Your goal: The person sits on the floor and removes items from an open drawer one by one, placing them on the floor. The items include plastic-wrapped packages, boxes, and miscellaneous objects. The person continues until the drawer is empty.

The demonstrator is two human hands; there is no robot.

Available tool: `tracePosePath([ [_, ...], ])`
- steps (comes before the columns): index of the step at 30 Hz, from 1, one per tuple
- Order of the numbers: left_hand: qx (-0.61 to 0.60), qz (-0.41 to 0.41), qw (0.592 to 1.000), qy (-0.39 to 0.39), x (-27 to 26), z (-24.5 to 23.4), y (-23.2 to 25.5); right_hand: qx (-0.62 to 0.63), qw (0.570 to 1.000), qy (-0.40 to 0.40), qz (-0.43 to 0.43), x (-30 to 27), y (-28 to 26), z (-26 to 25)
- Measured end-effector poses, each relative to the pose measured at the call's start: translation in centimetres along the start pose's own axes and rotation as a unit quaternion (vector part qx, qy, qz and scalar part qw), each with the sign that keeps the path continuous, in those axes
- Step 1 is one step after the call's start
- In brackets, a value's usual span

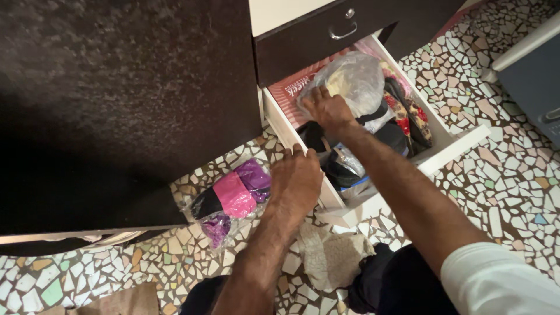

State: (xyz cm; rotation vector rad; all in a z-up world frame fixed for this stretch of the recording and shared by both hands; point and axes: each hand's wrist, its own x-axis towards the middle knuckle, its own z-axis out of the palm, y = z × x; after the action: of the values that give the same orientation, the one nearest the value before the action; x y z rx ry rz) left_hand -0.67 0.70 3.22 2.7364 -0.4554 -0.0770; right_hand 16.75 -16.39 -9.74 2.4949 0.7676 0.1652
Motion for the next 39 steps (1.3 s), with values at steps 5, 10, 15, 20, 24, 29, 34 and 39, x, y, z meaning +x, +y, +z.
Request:
tracePosePath([
  [5, -0.008, 0.008, 1.0, 0.005, 0.0, 0.7, 0.2, 0.035, 0.999, 0.038, -0.003, -0.4, 2.0, -0.6],
  [10, -0.015, 0.017, 1.0, 0.005, -0.3, 0.9, 0.4, 0.078, 0.995, 0.061, -0.001, -0.1, 1.6, -0.3],
  [15, -0.008, 0.007, 1.0, 0.005, 0.0, 0.3, 0.0, 0.028, 0.999, -0.007, 0.017, 1.8, -0.8, 0.0],
  [20, -0.018, 0.009, 1.0, 0.003, 0.4, 0.3, 0.1, 0.022, 0.999, 0.015, 0.017, 2.6, -1.3, 0.7],
  [24, -0.02, 0.007, 1.0, 0.003, 0.4, 0.2, 0.2, 0.024, 0.999, 0.024, -0.003, 2.8, -1.0, 0.6],
  [29, -0.013, -0.003, 1.0, -0.003, 0.3, 0.1, -0.1, 0.034, 0.997, 0.069, -0.028, 1.9, 0.3, 0.0],
  [34, -0.021, 0.0, 1.0, -0.01, 0.4, 0.0, -0.5, 0.113, 0.99, 0.077, 0.033, 0.1, 3.8, -4.3],
  [39, -0.034, -0.034, 0.999, -0.024, 0.7, -0.5, -0.7, 0.281, 0.915, 0.244, 0.157, -5.5, 9.7, -9.9],
])
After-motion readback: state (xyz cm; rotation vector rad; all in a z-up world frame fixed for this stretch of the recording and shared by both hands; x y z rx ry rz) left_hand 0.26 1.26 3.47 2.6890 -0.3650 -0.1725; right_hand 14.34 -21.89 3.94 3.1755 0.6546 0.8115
